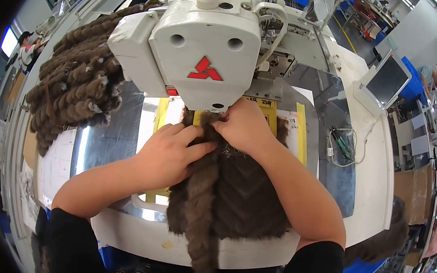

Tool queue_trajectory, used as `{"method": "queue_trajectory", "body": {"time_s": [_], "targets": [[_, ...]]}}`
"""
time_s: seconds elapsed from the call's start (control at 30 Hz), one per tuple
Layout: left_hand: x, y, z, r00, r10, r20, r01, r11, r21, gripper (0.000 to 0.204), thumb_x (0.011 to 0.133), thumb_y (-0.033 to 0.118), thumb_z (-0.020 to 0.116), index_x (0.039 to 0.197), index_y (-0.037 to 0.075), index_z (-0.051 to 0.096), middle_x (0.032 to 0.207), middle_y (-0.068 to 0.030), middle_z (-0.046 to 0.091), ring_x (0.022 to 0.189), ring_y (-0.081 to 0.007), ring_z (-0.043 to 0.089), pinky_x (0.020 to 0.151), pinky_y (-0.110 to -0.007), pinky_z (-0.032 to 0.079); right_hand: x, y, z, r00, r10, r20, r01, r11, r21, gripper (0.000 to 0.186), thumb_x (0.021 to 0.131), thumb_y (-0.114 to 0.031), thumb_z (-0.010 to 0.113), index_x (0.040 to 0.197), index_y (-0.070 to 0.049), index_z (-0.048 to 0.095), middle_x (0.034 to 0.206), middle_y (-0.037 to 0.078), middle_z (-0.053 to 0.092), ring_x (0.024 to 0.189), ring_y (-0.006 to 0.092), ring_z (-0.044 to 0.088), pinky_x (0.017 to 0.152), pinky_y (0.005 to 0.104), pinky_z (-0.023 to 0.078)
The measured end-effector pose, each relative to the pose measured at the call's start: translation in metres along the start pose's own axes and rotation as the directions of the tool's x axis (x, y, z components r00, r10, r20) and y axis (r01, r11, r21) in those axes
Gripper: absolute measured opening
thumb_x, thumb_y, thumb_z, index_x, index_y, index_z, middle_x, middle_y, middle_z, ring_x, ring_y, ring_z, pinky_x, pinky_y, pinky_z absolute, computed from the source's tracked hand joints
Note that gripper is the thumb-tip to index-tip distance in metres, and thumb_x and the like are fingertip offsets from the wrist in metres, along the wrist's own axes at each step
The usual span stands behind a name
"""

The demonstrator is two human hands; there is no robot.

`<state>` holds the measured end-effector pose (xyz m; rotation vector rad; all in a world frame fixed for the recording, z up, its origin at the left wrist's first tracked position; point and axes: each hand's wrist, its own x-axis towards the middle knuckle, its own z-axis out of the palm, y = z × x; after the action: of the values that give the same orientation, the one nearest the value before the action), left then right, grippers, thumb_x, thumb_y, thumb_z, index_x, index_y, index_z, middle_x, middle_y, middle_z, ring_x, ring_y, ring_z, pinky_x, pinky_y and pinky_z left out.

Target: Using an industrial sewing machine to attach fur strips to a fabric bag.

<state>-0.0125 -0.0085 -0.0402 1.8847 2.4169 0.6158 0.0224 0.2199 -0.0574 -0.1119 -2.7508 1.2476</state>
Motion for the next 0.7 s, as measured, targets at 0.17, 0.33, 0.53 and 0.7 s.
{"method": "queue_trajectory", "body": {"time_s": [0.17,0.33,0.53,0.7], "targets": [[0.014,-0.002,-0.001,0.998,0.044,0.041,-0.053,0.969,0.242,0.061,0.074,0.01,0.07,0.135,0.005,0.064,0.125,-0.0109,0.067,0.1,-0.0252,0.063,0.085,-0.037,0.05,0.01,0.0,-0.007,0.982,-0.175,-0.067,0.162,0.972,-0.168,0.027,0.076,-0.02,0.08,0.094,-0.002,0.071,0.086,0.015,0.073,0.086,0.0372,0.071,0.079,0.0449,0.056],[0.014,-0.008,0.001,0.998,0.042,0.048,-0.054,0.955,0.292,0.051,0.082,0.011,0.057,0.132,0.003,0.065,0.133,-0.0138,0.066,0.097,-0.0246,0.064,0.083,-0.036,0.049,0.013,-0.003,-0.015,0.994,-0.11,0.011,0.11,0.975,-0.191,0.032,0.071,-0.022,0.083,0.096,-0.005,0.074,0.091,0.016,0.074,0.089,0.0389,0.07,0.079,0.0455,0.056],[0.022,-0.013,0.012,0.999,0.04,-0.01,-0.035,0.954,0.296,0.047,0.08,0.011,0.06,0.125,0.004,0.07,0.13,-0.0148,0.069,0.087,-0.0234,0.065,0.075,-0.037,0.048,0.018,-0.003,-0.019,0.995,-0.098,-0.004,0.096,0.978,-0.187,0.029,0.074,-0.022,0.079,0.098,-0.006,0.076,0.094,0.019,0.074,0.092,0.0399,0.07,0.08,0.0461,0.056],[0.03,-0.017,0.022,0.991,0.075,-0.11,-0.031,0.934,0.355,0.034,0.08,0.013,0.062,0.111,0.003,0.072,0.114,-0.0153,0.074,0.077,-0.0206,0.065,0.066,-0.034,0.047,0.018,0.0,-0.019,0.992,-0.122,-0.023,0.114,0.966,-0.233,0.028,0.079,-0.02,0.076,0.103,-0.006,0.074,0.097,0.019,0.074,0.095,0.0404,0.069,0.081,0.0466,0.056]]}}
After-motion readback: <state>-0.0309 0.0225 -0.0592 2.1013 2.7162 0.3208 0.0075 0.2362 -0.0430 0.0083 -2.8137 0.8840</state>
